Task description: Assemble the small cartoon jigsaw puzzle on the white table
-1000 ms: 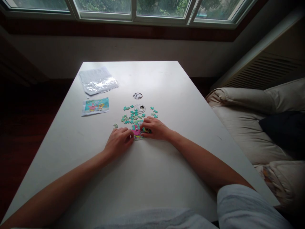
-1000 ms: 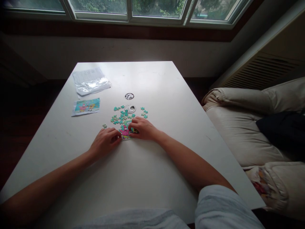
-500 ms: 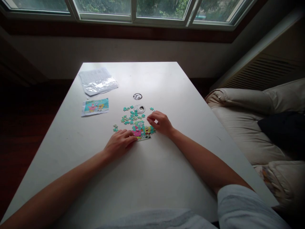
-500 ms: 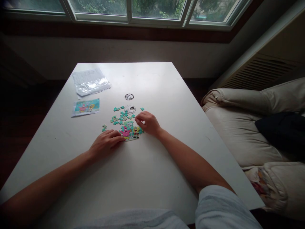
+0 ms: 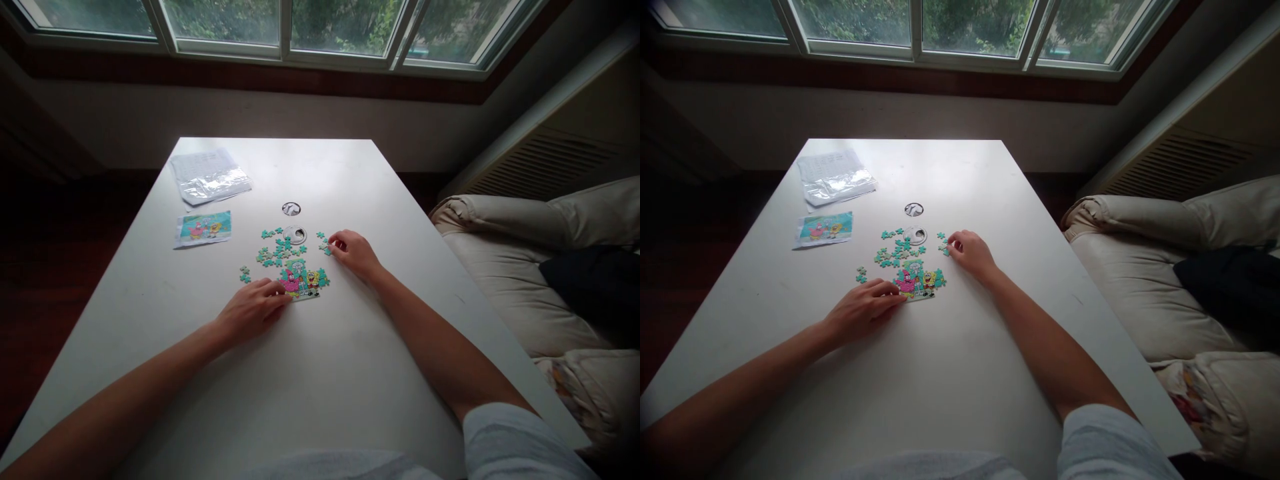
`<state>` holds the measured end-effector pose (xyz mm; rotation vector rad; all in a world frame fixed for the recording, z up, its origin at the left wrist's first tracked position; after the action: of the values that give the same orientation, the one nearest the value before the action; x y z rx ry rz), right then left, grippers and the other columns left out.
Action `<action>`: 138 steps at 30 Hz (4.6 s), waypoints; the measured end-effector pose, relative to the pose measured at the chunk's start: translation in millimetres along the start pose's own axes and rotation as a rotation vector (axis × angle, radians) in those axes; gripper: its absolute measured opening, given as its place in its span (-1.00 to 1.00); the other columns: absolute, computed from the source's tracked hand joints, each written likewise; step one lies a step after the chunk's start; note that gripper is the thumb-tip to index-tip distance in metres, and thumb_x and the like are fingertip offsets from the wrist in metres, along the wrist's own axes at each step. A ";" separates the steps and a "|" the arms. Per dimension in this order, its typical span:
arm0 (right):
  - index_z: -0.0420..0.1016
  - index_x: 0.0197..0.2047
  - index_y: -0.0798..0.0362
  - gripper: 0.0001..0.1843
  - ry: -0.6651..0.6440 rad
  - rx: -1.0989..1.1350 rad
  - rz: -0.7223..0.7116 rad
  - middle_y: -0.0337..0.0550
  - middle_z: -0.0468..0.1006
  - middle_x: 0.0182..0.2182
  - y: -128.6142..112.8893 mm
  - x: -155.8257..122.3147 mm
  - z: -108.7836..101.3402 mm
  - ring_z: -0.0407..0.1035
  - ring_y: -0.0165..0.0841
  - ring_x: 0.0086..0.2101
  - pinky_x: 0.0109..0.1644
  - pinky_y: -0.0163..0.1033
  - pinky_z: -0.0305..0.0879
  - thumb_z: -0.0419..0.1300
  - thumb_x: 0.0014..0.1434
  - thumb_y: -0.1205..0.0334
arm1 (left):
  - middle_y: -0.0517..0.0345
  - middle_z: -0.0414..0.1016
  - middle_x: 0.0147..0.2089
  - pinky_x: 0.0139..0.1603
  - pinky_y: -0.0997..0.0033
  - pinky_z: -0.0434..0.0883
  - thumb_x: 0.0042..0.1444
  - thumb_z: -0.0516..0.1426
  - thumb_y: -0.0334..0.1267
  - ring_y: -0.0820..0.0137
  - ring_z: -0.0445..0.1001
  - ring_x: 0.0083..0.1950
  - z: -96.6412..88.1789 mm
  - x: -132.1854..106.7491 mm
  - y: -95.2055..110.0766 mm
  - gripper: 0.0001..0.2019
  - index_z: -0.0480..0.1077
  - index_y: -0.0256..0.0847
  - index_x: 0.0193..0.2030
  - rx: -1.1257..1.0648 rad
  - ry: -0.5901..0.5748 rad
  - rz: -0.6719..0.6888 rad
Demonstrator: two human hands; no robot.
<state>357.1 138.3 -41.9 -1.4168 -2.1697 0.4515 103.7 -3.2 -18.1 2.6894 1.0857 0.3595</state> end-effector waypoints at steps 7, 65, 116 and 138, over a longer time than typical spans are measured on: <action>0.58 -0.07 -0.04 -0.82 -0.001 -0.122 -0.092 -0.14 0.44 -0.32 -10.9 -4.0 11.3 0.30 -0.30 -0.20 -0.06 -0.22 0.22 0.21 0.28 0.18 | 0.06 0.52 0.03 0.01 0.26 0.46 0.39 0.00 -0.30 0.29 0.44 -0.02 2.9 -0.8 -0.1 -0.73 0.46 -0.08 0.09 0.021 0.005 0.002; 0.52 -0.24 0.07 -0.86 -0.262 0.737 -0.011 -0.22 0.56 -0.34 -105.0 -37.9 40.7 0.36 -0.48 -0.35 -0.22 -0.36 0.31 0.26 0.19 0.18 | 0.17 0.54 -0.33 -0.13 0.33 0.32 0.33 0.13 -0.14 0.37 0.45 -0.24 -3.9 1.9 -31.8 -0.80 0.52 -0.14 -0.25 -0.351 0.324 -0.378; 0.55 -0.20 0.04 -0.84 0.048 0.453 -0.028 -0.25 0.50 -0.44 -54.0 -23.6 25.6 0.32 -0.49 -0.42 -0.32 -0.39 0.22 0.16 0.21 0.23 | 0.28 0.60 -0.21 -0.12 0.41 0.34 0.25 0.15 -0.22 0.42 0.50 -0.21 0.1 -8.2 -39.3 -0.91 0.49 -0.05 -0.16 -0.482 0.323 -0.526; 0.54 -0.19 0.06 -0.80 0.203 0.446 0.093 -0.26 0.50 -0.47 -28.3 -12.2 15.0 0.35 -0.47 -0.44 -0.29 -0.36 0.26 0.14 0.22 0.18 | 0.25 0.60 -0.25 0.10 0.19 0.24 0.24 0.12 -0.26 0.34 0.51 -0.20 -6.3 -10.2 -62.9 -0.87 0.50 -0.06 -0.17 -0.203 0.329 -0.556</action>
<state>331.3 115.8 -42.0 -1.2522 -1.7130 0.7383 53.9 34.6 -31.8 2.0807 1.7164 0.7680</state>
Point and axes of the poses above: each hand's wrist, its own x-axis towards the middle knuckle, its own z-axis out of the palm, y = z × x, the point moved 5 cm from there along x, towards the middle knuckle
